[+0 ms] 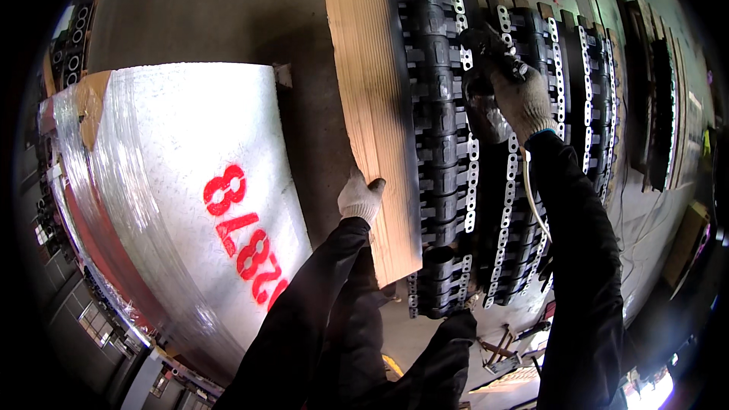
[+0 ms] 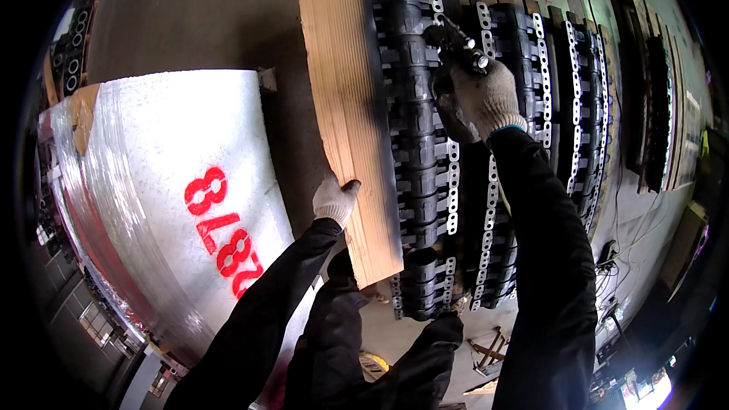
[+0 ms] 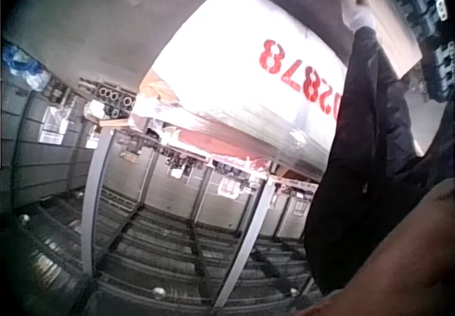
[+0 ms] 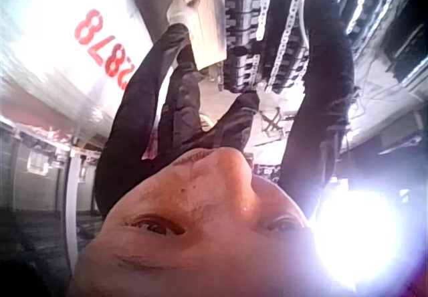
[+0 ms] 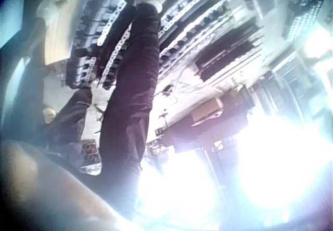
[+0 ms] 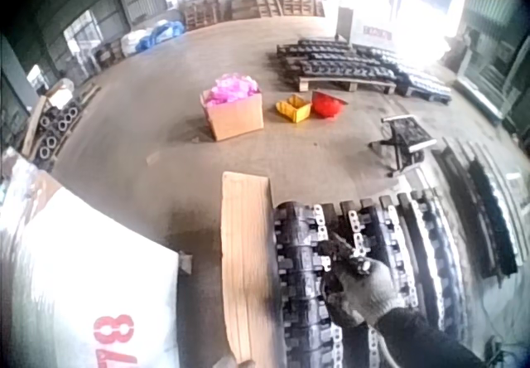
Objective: The person sprays a long, curved wooden plank with a handheld spray gun in a workshop. They repeatedly pick up the plank, spray it, and place it back onto a rack of metal parts, handling the item one at a time.
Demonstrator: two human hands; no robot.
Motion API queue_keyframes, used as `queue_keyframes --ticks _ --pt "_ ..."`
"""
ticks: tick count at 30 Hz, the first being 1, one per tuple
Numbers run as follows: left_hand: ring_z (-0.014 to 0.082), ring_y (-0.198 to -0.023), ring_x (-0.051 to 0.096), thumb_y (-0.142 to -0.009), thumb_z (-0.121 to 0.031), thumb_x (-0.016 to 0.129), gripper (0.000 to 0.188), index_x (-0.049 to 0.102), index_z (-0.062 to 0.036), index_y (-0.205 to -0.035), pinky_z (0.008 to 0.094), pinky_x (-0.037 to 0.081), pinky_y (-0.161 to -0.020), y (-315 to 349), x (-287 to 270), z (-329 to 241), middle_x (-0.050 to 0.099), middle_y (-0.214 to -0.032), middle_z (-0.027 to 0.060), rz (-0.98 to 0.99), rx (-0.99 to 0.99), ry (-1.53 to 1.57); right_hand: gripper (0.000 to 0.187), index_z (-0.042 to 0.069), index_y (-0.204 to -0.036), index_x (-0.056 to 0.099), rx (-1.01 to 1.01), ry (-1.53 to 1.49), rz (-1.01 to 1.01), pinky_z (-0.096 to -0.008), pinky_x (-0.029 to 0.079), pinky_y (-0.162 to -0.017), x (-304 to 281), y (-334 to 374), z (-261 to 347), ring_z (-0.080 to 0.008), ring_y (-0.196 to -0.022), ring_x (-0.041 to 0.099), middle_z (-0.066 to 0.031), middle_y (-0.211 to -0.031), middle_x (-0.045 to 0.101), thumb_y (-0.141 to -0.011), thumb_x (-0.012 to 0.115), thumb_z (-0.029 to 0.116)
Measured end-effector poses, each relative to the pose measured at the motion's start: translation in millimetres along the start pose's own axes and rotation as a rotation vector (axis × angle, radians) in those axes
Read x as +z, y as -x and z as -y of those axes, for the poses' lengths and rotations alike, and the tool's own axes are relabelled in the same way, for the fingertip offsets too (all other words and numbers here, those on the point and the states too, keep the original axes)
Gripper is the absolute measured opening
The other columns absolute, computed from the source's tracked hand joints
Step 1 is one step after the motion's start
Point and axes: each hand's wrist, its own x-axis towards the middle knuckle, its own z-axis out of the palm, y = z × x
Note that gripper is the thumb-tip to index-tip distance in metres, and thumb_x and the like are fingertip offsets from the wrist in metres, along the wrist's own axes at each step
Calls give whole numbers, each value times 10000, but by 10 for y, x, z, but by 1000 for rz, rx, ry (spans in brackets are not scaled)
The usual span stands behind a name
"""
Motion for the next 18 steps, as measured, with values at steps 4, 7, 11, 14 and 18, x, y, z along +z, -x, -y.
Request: queue_keyframes --ticks 4,7,11,14,18 --pt "427 -915 676 -846 -396 691 551 484 2 -1166 496 552 -783 14 -36 -32 685 -981 272 17 -7 -18 267 -23 -1117 671 -10 64 9 -318 538 -761 -32 121 -47 -181 -836 695 -115 -935 726 -898 632 125" --pt "424 -929 675 -846 -401 690 557 482 3 -1169 495 553 -786 24 -28 -25 684 -1003 271 0 -8 -29 276 -15 -1140 664 -46 -65 -24 -312 540 -758 -19 137 -68 -174 -833 692 -115 -942 725 -902 626 120" --pt "409 -944 679 -851 -417 688 570 486 14 -1164 483 558 -792 27 -36 -33 682 -1024 271 8 -12 -50 264 -15 -1143 659 -15 -70 7 -293 543 -734 -137 238 64 -154 -819 684 -106 -952 723 -919 611 116" --pt "401 -937 685 -855 -426 686 583 486 24 -1168 476 563 -791 30 -77 -95 687 -1004 270 53 -53 -90 248 -28 -1125 657 -66 12 19 -272 541 -701 -157 232 -124 -134 -791 677 -97 -952 721 -931 611 120" --pt "399 -918 690 -857 -429 685 598 483 31 -1181 472 566 -784 6 -32 -36 694 -962 267 26 -17 -74 255 -34 -1121 656 24 -94 50 -274 540 -685 -143 351 -167 -135 -774 674 -94 -939 721 -927 625 129"
